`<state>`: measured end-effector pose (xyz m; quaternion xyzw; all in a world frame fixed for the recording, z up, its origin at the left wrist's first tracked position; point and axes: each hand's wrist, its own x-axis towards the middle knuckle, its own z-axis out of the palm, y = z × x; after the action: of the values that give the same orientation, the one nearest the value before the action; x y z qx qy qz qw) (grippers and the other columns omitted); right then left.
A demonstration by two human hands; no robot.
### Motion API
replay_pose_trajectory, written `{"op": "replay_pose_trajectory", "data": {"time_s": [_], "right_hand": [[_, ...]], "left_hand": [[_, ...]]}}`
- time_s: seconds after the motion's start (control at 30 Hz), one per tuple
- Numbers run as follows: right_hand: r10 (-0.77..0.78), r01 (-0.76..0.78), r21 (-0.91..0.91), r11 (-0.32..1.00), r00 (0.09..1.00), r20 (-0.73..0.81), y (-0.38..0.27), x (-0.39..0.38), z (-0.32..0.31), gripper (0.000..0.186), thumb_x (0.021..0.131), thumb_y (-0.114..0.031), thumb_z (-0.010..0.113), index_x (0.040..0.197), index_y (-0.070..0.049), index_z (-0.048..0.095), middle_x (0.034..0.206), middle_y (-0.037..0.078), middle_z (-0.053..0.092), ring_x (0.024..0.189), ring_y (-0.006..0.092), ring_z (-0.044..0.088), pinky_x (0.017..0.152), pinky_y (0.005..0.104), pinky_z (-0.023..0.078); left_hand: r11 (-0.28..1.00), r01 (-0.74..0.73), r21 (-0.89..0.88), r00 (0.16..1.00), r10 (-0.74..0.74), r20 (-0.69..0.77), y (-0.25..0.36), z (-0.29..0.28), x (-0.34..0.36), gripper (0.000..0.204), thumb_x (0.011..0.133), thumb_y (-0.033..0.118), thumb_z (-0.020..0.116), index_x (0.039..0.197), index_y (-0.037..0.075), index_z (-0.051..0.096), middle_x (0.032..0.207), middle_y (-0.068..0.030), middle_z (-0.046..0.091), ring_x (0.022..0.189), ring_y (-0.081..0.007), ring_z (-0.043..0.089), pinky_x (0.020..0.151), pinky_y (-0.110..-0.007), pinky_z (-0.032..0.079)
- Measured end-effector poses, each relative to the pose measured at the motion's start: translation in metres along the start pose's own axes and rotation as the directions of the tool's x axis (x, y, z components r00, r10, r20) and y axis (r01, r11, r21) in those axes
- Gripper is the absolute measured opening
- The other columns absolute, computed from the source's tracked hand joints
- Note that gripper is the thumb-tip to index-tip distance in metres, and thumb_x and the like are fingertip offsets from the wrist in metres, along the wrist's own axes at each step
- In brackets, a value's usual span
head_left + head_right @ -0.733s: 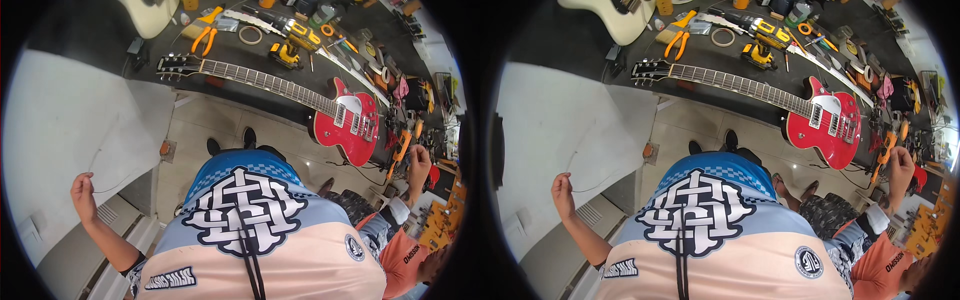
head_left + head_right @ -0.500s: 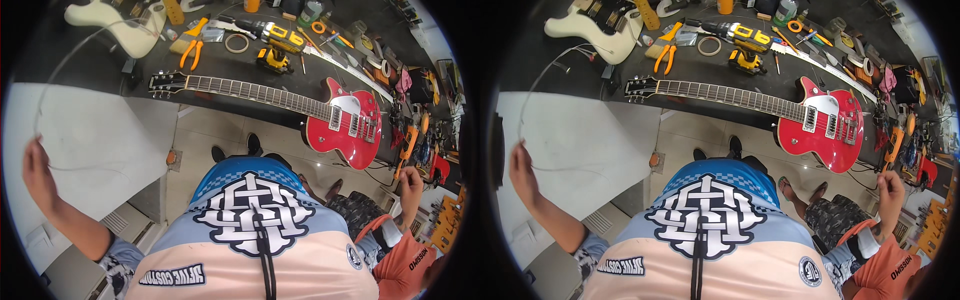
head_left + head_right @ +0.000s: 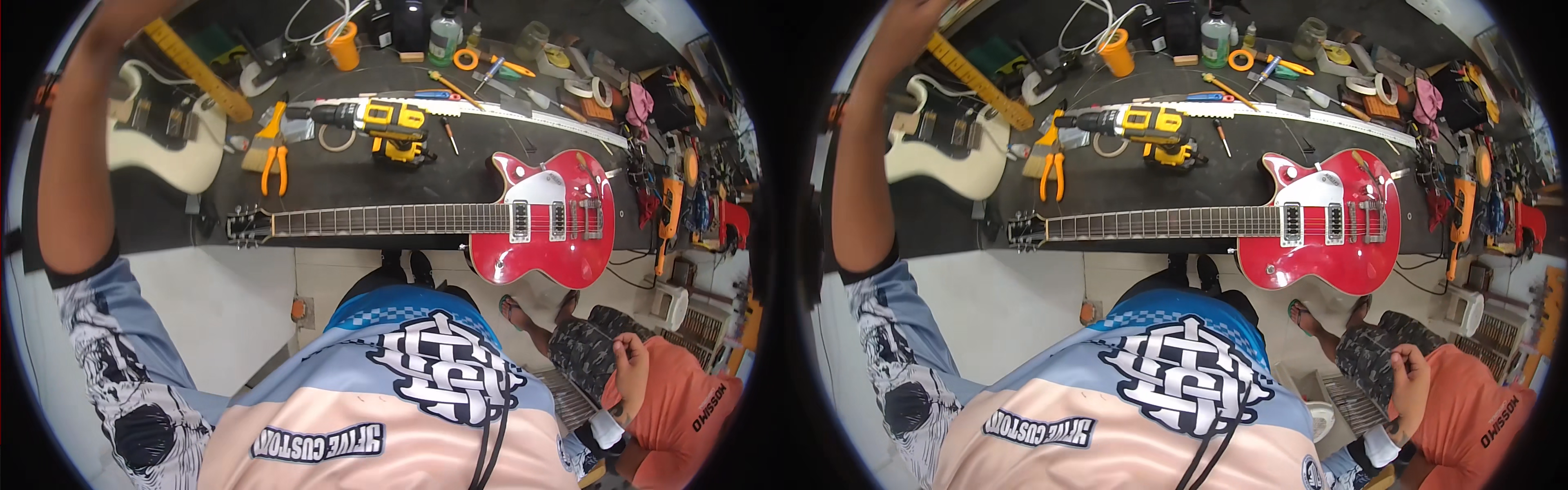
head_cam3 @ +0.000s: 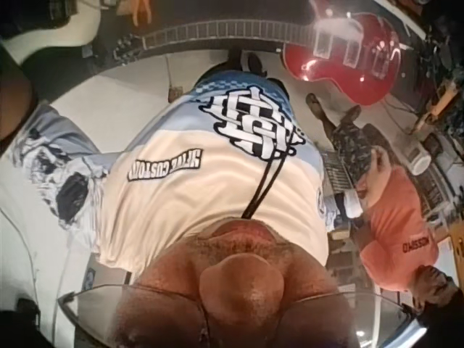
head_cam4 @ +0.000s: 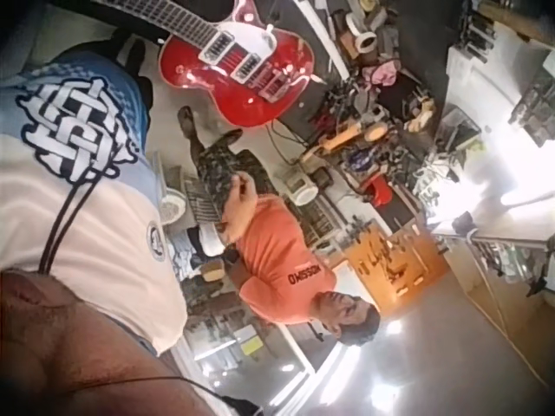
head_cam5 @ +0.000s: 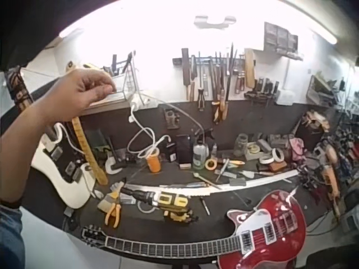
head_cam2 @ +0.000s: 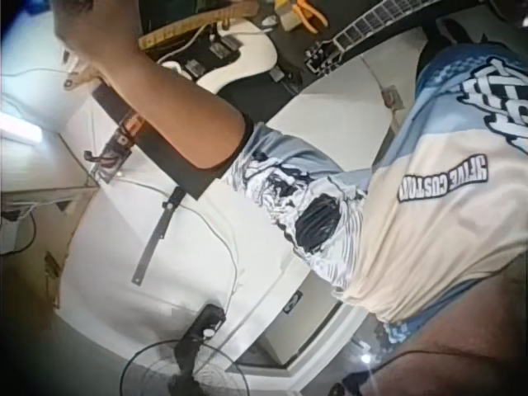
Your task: The person threads a guitar string through the bridge of a red electric guitar and attaches it to a tuning peg on the headstock. They tighten the string using a power drill with a specialized attachment and then use the same drill on a different tuning peg.
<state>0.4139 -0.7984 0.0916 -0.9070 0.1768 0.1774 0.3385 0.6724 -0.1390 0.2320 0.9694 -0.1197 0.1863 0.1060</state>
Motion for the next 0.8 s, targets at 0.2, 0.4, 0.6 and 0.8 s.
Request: {"op": "replay_pose_trajectory", "data": {"time_s": [0.2,0.4,0.6,0.8], "right_hand": [[0.178,-0.177,0.024,0.984,0.984,-0.024,-0.003,-0.062,0.043,0.01,0.099,-0.008,0.064,0.097,0.001,0.061,0.082,-0.003,0.057,0.078,0.0062,0.049,0.072,0.0213,0.04],[0.334,-0.327,0.101,0.94,0.941,-0.061,-0.033,-0.095,0.077,0.014,0.098,-0.011,0.067,0.098,0.001,0.062,0.08,-0.003,0.058,0.075,0.0052,0.049,0.068,0.0212,0.04],[0.385,-0.375,0.094,0.922,0.911,-0.149,-0.042,-0.124,0.098,0.012,0.098,-0.01,0.066,0.098,0.001,0.063,0.078,-0.003,0.058,0.072,0.005,0.048,0.066,0.0217,0.04],[0.375,-0.373,0.052,0.926,0.903,-0.208,-0.056,-0.12,0.113,0.014,0.099,-0.012,0.065,0.1,0.002,0.064,0.077,-0.001,0.059,0.071,0.0064,0.05,0.065,0.0237,0.041]], "left_hand": [[0.946,-0.321,-0.043,0.908,0.32,0.27,-0.027,0.196,0.055,0.027,0.102,0.025,0.059,0.119,0.008,0.069,0.104,-0.0094,0.074,0.099,-0.0296,0.07,0.088,-0.041,0.054],[0.943,-0.289,-0.165,0.911,0.324,0.255,-0.049,0.348,0.072,0.024,0.101,0.025,0.057,0.115,0.009,0.068,0.108,-0.0151,0.072,0.103,-0.0376,0.067,0.089,-0.047,0.054],[0.973,-0.127,-0.195,0.889,0.199,0.413,-0.055,0.39,0.087,0.027,0.102,0.026,0.053,0.116,0.008,0.068,0.11,-0.016,0.072,0.106,-0.0385,0.067,0.091,-0.048,0.053],[0.971,-0.24,0.023,0.863,0.203,0.462,-0.056,0.386,0.094,0.032,0.099,0.025,0.059,0.126,0.009,0.066,0.119,-0.0143,0.07,0.11,-0.0346,0.066,0.094,-0.047,0.053]]}}
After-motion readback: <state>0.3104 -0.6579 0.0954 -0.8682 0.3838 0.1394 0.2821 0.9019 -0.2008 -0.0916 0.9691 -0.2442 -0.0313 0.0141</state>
